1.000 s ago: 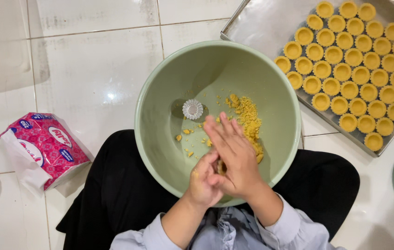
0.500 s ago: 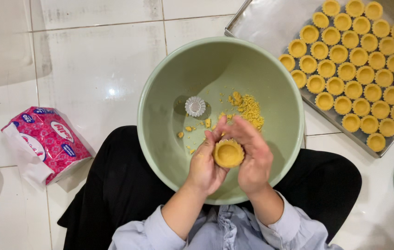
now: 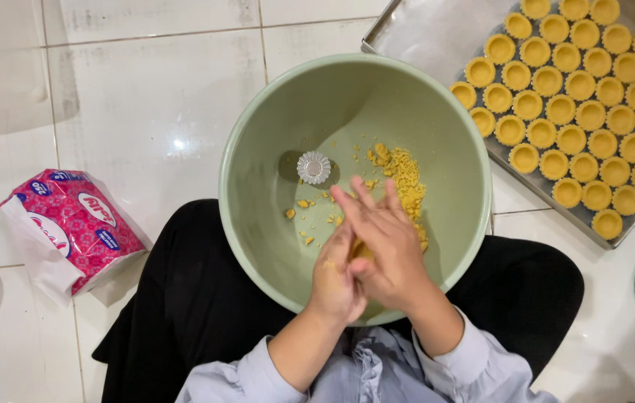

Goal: The person sits on the floor and repeatedly takes small portions of yellow dough from a green bowl, presses them into a fluted metal mold, and places the formed tart shells onto a baking tray. The process is repeated throughout the clip.

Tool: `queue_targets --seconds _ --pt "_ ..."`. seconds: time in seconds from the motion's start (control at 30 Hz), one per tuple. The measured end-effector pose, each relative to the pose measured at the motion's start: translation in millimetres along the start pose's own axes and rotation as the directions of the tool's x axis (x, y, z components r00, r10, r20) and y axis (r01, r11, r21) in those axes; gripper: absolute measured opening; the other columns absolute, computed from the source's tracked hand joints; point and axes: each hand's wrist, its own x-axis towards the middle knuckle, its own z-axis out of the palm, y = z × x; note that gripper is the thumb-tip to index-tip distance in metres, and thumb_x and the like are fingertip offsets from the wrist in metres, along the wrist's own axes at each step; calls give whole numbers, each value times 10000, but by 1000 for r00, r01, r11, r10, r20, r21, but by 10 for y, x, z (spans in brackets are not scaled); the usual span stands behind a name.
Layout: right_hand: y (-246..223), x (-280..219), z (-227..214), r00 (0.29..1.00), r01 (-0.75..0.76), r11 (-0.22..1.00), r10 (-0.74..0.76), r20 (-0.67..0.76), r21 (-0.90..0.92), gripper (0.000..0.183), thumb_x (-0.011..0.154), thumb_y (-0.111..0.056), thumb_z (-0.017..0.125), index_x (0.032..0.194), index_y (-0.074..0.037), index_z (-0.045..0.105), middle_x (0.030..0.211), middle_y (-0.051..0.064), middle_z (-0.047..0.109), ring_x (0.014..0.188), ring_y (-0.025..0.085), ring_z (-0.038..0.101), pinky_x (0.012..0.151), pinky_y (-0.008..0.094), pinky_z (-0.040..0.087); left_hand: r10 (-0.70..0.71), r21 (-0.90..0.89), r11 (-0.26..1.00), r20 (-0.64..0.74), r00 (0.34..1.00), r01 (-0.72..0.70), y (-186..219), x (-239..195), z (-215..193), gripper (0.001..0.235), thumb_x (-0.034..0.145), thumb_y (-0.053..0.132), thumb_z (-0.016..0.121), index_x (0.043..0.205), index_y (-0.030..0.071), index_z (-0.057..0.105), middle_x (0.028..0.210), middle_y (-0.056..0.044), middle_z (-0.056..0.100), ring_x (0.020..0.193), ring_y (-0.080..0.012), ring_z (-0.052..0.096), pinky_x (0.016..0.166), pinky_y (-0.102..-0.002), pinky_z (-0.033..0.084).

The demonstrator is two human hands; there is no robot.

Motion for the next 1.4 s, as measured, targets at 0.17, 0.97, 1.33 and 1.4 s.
queue_targets --seconds 0.17,0.97,1.33,1.4 --pt "-39 19 23 985 -19 985 48 -163 174 958 891 -715 54 1397 28 385 1290 146 597 1310 318 445 1189 483 85 -38 -194 980 -4 999 36 80 66 -12 552 987 284 374 1437 -34 346 1331 -282 500 1121 -397 587 916 -511 516" --pt "31 1 -206 988 -143 969 150 -23 201 274 956 -179 490 1145 -68 655 1109 45 708 1208 258 561 1192 453 49 -135 -84 989 -173 976 122 -22 209 -619 872 899 697 320 903 -102 668 812 -274 673 717 -333 697 724 -451 597" --pt "-5 50 -141 998 -41 997 44 -40 67 223 758 -94 769 975 -101 718 950 42 743 966 210 696 1177 471 94 -97 -20 995 -155 983 95 102 137 -393 879 921 691 294 867 -98 677 840 -283 670 773 -358 695 753 -447 598" --pt "-30 74 -145 998 -53 996 55 -28 75 205 752 -84 766 950 -89 716 927 67 741 936 223 702 1175 484 98 -97 -17 995 -155 983 96 105 141 -404 865 927 686 292 854 -82 685 825 -276 675 756 -341 699 735 -429 603"
